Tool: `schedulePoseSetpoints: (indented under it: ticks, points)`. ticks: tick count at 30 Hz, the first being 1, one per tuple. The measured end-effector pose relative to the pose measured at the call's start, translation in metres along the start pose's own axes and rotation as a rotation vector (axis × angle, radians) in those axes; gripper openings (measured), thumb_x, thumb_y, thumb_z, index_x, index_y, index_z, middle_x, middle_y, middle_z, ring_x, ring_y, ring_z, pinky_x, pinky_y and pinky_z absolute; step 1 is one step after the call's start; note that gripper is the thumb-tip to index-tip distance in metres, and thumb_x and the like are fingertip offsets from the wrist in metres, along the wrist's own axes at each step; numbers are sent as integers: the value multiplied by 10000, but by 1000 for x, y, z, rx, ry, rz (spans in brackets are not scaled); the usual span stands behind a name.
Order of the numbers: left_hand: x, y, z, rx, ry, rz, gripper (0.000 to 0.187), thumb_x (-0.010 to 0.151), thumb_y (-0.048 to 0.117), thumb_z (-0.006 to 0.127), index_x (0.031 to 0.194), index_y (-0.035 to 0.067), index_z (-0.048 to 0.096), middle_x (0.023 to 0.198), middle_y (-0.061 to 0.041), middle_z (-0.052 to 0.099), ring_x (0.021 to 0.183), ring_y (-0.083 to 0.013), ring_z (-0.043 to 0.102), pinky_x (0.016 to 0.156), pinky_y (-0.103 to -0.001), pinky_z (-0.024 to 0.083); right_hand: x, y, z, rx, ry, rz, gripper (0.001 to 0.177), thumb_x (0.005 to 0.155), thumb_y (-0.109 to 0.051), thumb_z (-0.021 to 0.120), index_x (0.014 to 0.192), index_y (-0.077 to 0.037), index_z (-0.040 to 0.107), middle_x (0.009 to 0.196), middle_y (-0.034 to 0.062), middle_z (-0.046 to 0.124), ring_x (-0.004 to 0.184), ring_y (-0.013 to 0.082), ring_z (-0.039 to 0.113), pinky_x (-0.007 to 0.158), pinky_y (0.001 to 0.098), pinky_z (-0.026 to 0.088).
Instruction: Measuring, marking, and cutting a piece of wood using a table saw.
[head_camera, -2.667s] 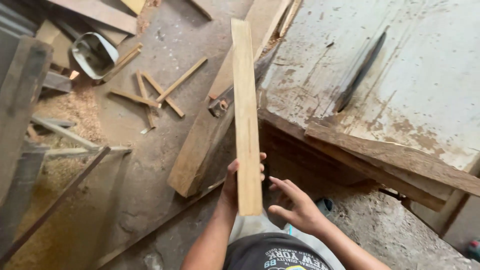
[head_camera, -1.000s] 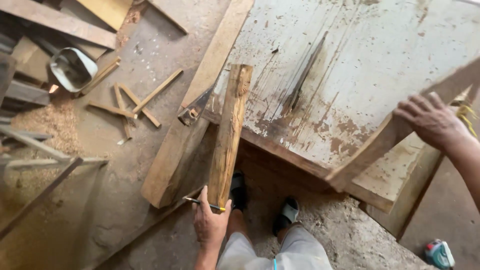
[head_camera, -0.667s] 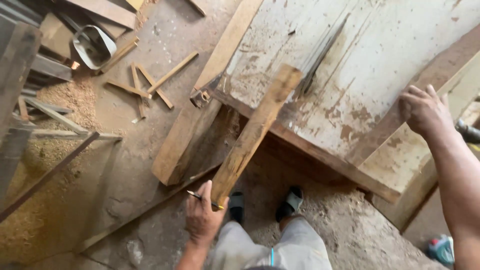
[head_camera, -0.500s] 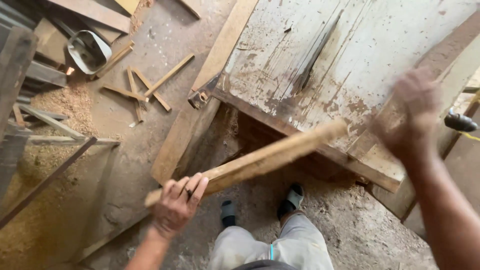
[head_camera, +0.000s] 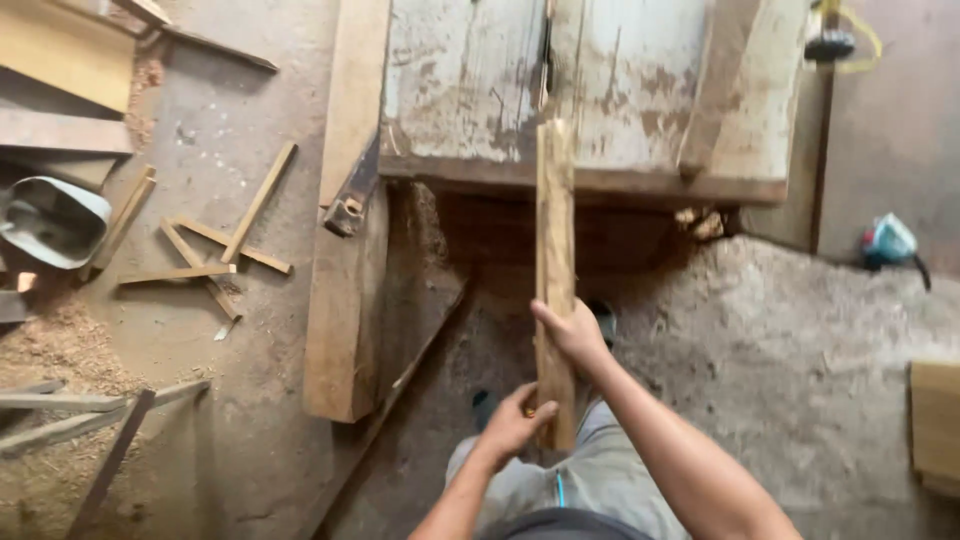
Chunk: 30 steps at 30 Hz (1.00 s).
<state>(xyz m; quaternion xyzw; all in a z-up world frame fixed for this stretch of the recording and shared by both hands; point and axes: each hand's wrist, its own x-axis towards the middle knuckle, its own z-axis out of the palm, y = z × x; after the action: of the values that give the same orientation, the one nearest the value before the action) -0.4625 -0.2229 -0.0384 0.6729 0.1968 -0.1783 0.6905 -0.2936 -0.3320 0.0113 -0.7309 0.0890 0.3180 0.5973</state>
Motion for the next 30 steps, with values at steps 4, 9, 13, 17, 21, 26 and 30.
schedulePoseSetpoints:
  ticks: [4,9,13,17,21,26,30]
  points:
    - [-27,5,-16,-337,-64,-161,621,896,316,756,1422,73,531,1228,-92,699,1039,-177,684,914,-366,559,14,32,32,192,-5,89,447,982,-350,696,1171,38,580,861,176,649,704,283,655,593,399,548]
    - [-27,31,-64,-67,37,119,648,923,335,738,1468,52,529,1277,-90,705,1139,-166,656,983,-316,527,-18,69,31,36,25,-280,541,1030,-205,607,1531,-35,493,1445,141,622,1294,205,602,1065,331,498]
    - [-26,33,-65,-162,-16,109,658,933,333,727,1493,64,510,1299,-81,692,1161,-165,649,983,-308,524,-76,69,48,45,-200,-341,771,943,-85,664,1601,-56,262,1476,143,510,1311,225,546,1090,347,457]
    - [-24,29,-61,-116,15,161,672,934,303,723,1514,74,472,1315,-97,681,1185,-174,643,989,-305,523,-90,77,52,82,-88,-341,695,946,-65,657,1569,-12,355,1519,143,502,1320,249,598,1089,363,504]
    - [-2,19,-57,-160,-3,204,724,947,287,710,1564,75,396,1383,-124,637,1235,-186,611,1022,-307,505,-97,73,46,-81,-122,-559,750,882,-14,632,1575,17,347,1695,188,262,1417,313,525,1134,383,487]
    - [31,-18,-47,-75,133,240,724,985,312,688,1579,72,352,1439,-157,606,1288,-208,608,1049,-313,494,-91,58,53,-633,-32,-688,1057,682,-75,850,1521,55,219,1617,275,168,1366,489,428,1037,441,462]
    - [41,-7,-44,7,251,254,666,981,330,672,1552,78,436,1390,-178,661,1249,-226,654,1023,-315,511,-71,82,55,-807,88,-618,1054,706,-43,782,1568,45,182,1644,257,241,1355,450,498,1005,427,525]
